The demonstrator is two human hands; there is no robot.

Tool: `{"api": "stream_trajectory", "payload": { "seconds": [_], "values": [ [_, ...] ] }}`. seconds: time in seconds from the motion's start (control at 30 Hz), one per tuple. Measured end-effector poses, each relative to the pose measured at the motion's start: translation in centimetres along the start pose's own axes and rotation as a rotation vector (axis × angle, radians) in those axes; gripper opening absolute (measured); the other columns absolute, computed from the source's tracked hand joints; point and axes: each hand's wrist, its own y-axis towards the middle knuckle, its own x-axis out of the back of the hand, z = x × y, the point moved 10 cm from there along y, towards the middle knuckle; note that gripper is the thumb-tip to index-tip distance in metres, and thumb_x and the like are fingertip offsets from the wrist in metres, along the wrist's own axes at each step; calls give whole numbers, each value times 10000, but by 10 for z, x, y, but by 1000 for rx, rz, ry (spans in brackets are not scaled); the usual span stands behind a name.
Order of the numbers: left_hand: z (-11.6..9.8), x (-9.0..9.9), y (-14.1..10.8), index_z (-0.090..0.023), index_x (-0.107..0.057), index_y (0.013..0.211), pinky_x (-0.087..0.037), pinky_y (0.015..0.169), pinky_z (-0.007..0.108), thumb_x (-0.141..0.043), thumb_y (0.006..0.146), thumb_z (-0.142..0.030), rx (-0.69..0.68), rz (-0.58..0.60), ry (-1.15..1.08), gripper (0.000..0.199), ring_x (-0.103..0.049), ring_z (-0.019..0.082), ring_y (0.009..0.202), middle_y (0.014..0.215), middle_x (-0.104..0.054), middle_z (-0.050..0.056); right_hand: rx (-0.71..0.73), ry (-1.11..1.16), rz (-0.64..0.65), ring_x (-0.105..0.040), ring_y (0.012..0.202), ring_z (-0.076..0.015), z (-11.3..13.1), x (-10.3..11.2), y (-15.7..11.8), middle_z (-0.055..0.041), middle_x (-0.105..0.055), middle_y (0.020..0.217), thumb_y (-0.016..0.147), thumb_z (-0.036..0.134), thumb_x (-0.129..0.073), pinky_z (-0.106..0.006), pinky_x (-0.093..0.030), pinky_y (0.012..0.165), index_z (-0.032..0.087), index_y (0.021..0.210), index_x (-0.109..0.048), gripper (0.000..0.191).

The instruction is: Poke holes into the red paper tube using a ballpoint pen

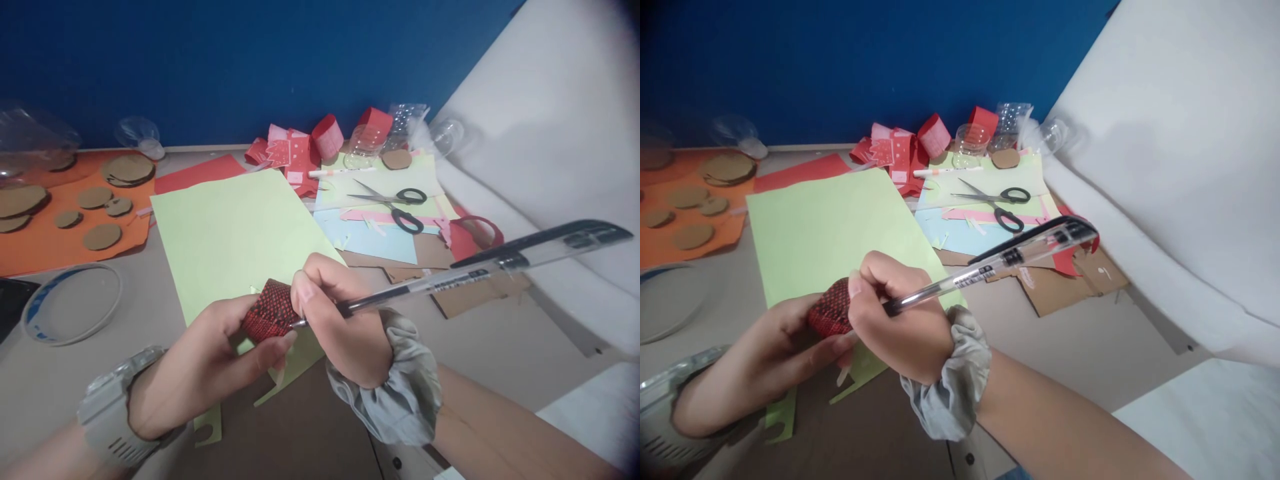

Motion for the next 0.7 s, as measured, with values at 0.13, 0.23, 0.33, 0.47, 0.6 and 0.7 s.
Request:
{"api": "stream_trajectory", "payload": {
  "seconds": [0.13,0.23,0.33,0.47,0.6,0.7],
  "values": [
    [0,1,0,-179,-628,759,-496,593,133,-611,972,-220,6,-12,-8,218,-624,93,612,679,-678,-29,-14,-5,-2,-356,559,-100,-2,0,-1,62,-364,600,938,183,-491,-228,-326,499,239,657,-335,327],
    [0,1,1,-179,-630,747,-494,595,136,-613,970,-228,5,-5,-1,229,-624,94,617,685,-682,-26,-25,-19,-2,-355,555,-101,-2,0,-1,60,-377,603,944,190,-493,-234,-323,498,237,657,-352,324],
    [1,2,2,-181,-626,754,-495,596,138,-611,974,-238,19,-10,15,227,-621,96,622,687,-680,-26,-9,-19,-18,-380,565,-106,0,1,-1,54,-400,612,940,185,-494,-239,-342,510,238,654,-356,321],
    [0,0,2,-181,-628,760,-500,612,142,-604,978,-229,3,4,6,225,-623,98,634,698,-676,-23,-27,-29,1,-366,560,-106,-2,0,-1,56,-386,603,940,194,-499,-239,-332,504,239,654,-351,326],
    [2,2,2,-183,-629,747,-491,605,141,-614,973,-236,22,-22,-27,232,-614,96,627,686,-669,-27,-22,-19,-4,-379,566,-105,-2,0,-2,54,-405,610,930,174,-494,-237,-341,511,237,653,-360,314],
    [2,1,2,-182,-629,751,-490,602,142,-621,969,-238,20,-12,-34,225,-621,98,626,688,-678,-26,-41,-35,-5,-370,559,-107,-4,0,-2,55,-392,604,943,200,-500,-241,-334,505,238,649,-367,325]
  ]
}}
